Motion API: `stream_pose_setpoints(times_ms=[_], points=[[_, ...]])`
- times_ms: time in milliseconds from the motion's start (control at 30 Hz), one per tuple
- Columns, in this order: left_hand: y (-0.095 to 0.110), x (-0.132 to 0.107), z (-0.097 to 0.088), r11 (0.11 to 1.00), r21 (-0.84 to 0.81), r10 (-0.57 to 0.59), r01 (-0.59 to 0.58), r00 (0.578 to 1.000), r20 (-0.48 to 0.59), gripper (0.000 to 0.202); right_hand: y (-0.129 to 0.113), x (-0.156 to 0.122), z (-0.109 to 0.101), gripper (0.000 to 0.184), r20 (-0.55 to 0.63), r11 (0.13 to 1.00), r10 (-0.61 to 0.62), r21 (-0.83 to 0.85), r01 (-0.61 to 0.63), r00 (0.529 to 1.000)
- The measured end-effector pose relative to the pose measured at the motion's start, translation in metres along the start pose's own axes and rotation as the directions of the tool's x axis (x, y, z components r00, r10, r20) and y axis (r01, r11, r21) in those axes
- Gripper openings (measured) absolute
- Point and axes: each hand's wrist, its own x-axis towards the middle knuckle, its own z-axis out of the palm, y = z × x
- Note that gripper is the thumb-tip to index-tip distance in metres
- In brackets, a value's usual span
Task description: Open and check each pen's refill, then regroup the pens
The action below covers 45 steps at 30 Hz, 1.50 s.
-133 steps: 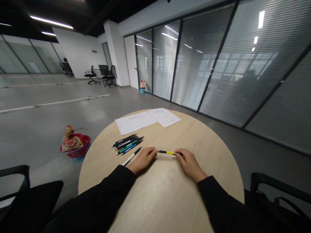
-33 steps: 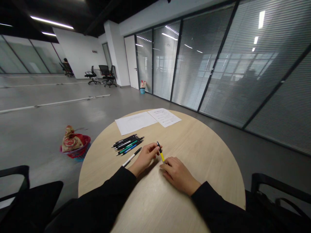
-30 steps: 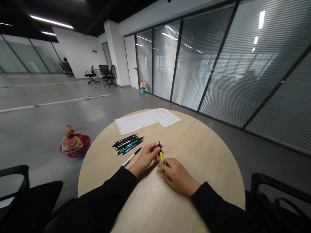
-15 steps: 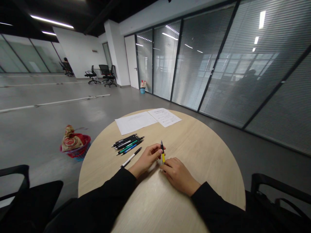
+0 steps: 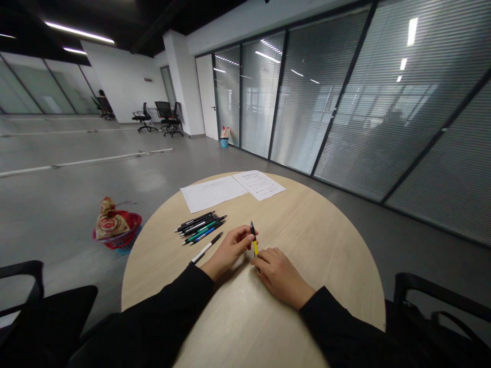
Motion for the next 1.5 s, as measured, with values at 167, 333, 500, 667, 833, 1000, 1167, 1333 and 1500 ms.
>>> stream_pose_setpoints(times_ms=[167,333,500,667,833,1000,1167,1333,1500], points=[[-0.002,0.000,-0.001,1.000,0.026,0.010,-0.010,1.000,0.008,0.039,0.001,0.000,-0.001,0.013,0.003,1.000,-0.002,0.006,0.002,1.000],[0.001,-0.001,-0.002,0.999,0.033,-0.001,0.001,1.000,0.017,0.040,0.003,-0.001,0.004,0.012,-0.013,1.000,-0.003,-0.011,0.003,1.000],[0.004,-0.003,-0.001,0.998,0.056,-0.005,0.005,1.000,0.006,0.039,0.003,-0.002,0.005,0.012,-0.011,1.000,-0.005,0.001,0.005,1.000],[0.001,-0.002,-0.002,0.998,0.055,0.006,-0.006,1.000,0.009,0.038,0.003,-0.001,0.005,0.012,0.000,1.000,-0.003,0.000,0.003,1.000],[-0.004,0.000,-0.003,0.998,0.059,0.016,-0.018,1.000,0.024,0.037,0.005,-0.002,0.008,0.011,0.021,1.000,0.004,-0.022,-0.003,1.000],[-0.012,0.002,-0.006,0.998,0.052,0.022,-0.020,0.999,-0.035,0.033,0.004,-0.002,0.007,0.017,-0.002,0.998,0.050,0.034,-0.050,0.999],[-0.022,0.006,-0.010,0.996,0.088,0.016,-0.007,0.995,-0.101,0.033,0.007,-0.002,0.006,0.017,-0.021,0.994,0.106,0.034,-0.106,0.994],[-0.026,0.007,-0.012,0.989,0.144,-0.020,0.040,0.991,-0.135,0.036,0.014,-0.003,0.008,0.019,-0.056,0.966,0.257,0.025,-0.256,0.965],[-0.022,0.002,-0.010,0.959,0.283,0.026,-0.014,0.999,-0.040,0.032,0.026,-0.004,0.006,0.018,-0.055,0.915,0.401,-0.029,-0.402,0.915]])
